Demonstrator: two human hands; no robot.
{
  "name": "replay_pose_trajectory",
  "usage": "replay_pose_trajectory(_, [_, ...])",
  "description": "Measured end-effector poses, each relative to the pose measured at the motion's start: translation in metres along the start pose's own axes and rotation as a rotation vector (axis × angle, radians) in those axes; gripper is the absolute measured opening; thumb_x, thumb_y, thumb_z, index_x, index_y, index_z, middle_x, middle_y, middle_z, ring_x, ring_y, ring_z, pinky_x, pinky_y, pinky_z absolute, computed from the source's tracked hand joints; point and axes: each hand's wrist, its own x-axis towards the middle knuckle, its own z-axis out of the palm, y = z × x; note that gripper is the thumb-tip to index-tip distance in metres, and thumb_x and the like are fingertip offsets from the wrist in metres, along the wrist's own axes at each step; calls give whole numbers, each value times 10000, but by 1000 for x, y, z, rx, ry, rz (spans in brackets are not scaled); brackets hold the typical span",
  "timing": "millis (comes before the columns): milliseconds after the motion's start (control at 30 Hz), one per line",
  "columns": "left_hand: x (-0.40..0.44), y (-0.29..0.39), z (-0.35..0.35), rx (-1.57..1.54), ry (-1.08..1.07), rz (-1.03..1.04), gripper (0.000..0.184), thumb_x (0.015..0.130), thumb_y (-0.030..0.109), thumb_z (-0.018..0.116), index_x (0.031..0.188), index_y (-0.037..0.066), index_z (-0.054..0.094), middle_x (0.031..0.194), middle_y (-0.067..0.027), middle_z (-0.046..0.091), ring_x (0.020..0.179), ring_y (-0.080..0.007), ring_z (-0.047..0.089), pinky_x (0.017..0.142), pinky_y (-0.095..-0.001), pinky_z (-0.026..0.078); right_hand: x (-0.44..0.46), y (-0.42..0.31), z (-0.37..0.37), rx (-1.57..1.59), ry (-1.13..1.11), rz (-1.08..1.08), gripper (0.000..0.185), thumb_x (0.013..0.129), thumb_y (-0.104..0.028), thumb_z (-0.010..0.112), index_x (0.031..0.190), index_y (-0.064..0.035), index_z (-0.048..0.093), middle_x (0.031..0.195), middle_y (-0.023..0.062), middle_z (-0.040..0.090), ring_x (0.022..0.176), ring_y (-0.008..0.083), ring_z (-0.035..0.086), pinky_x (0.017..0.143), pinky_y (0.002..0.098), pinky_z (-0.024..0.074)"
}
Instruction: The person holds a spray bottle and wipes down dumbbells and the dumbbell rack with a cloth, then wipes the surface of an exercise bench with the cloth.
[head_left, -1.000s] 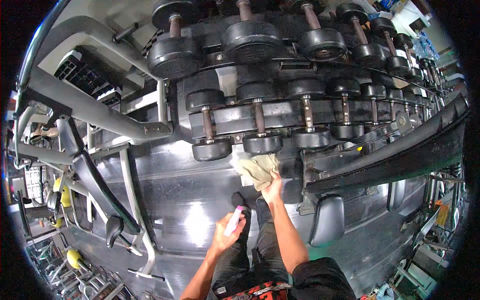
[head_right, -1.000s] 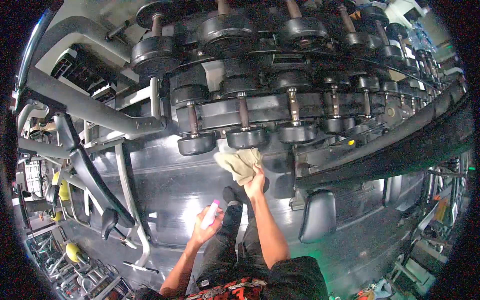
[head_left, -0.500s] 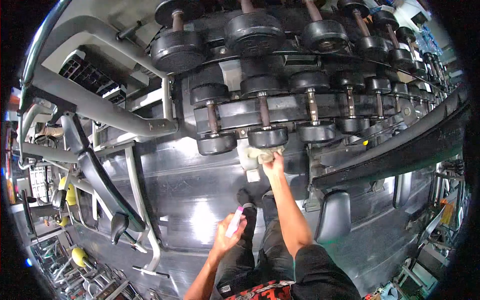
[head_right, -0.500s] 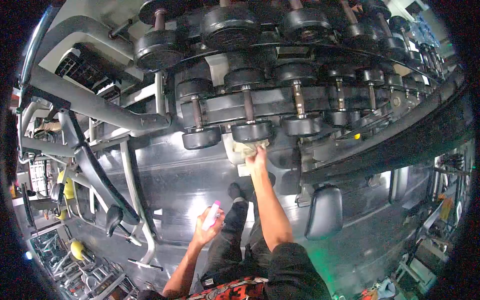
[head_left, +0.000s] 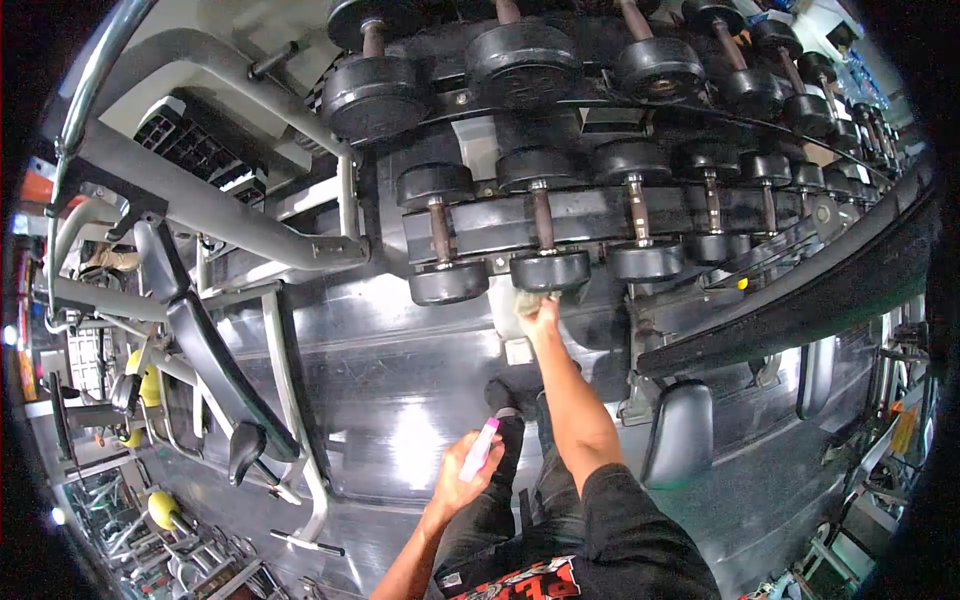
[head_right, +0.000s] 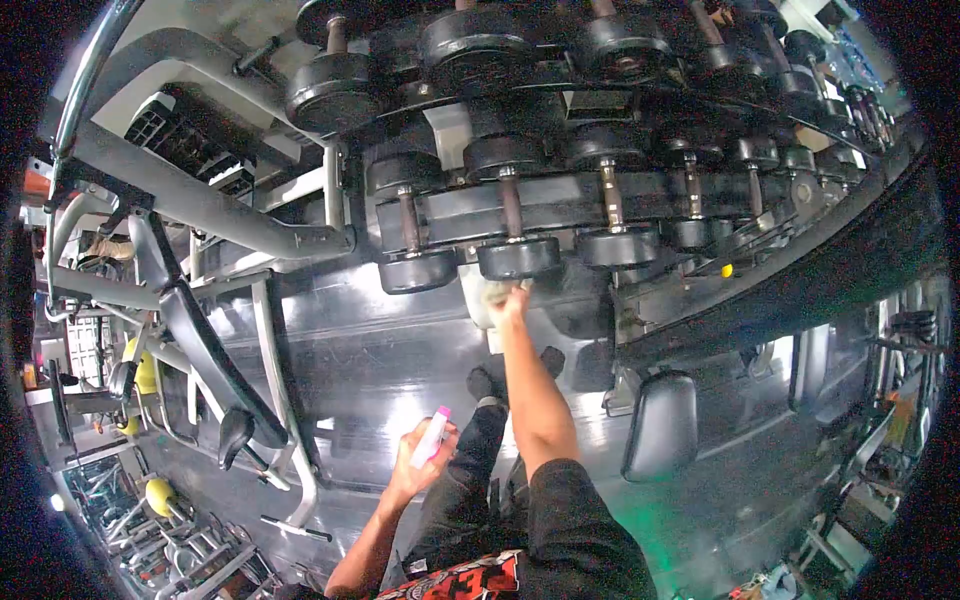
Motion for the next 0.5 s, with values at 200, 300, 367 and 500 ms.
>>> replay_pose_trajectory(200, [-12,2,-13,104,-21,-19,130,832,87,648,949,44,611,728,-41,620,610,-92,563,551,-257,465,-58,27,74,154,57,82,296,936,-179,376,1072,19,547,1024,163,637,886,282,648,749,404,566])
replay_pose_trajectory(300, [-14,3,-11,85,-6,30,123,841,75,631,954,36,600,716,-27,610,599,-77,563,544,-245,463,-83,4,69,86,66,94,272,928,-112,348,1045,56,527,1011,177,632,901,294,641,776,417,559])
replay_pose_trajectory(367, [-11,1,-9,30,6,22,122,841,76,633,951,38,599,704,-28,611,602,-73,564,544,-242,462,-109,-13,80,47,81,-4,223,901,-63,368,988,52,538,933,180,633,819,260,648,723,368,559])
replay_pose_trajectory(500, [-5,8,-11,-19,-9,-15,147,821,128,666,943,48,638,749,-81,657,644,-121,604,588,-280,485,-157,-35,101,-120,-60,-121,255,940,-147,393,1108,-16,532,1082,120,621,957,258,626,770,382,552])
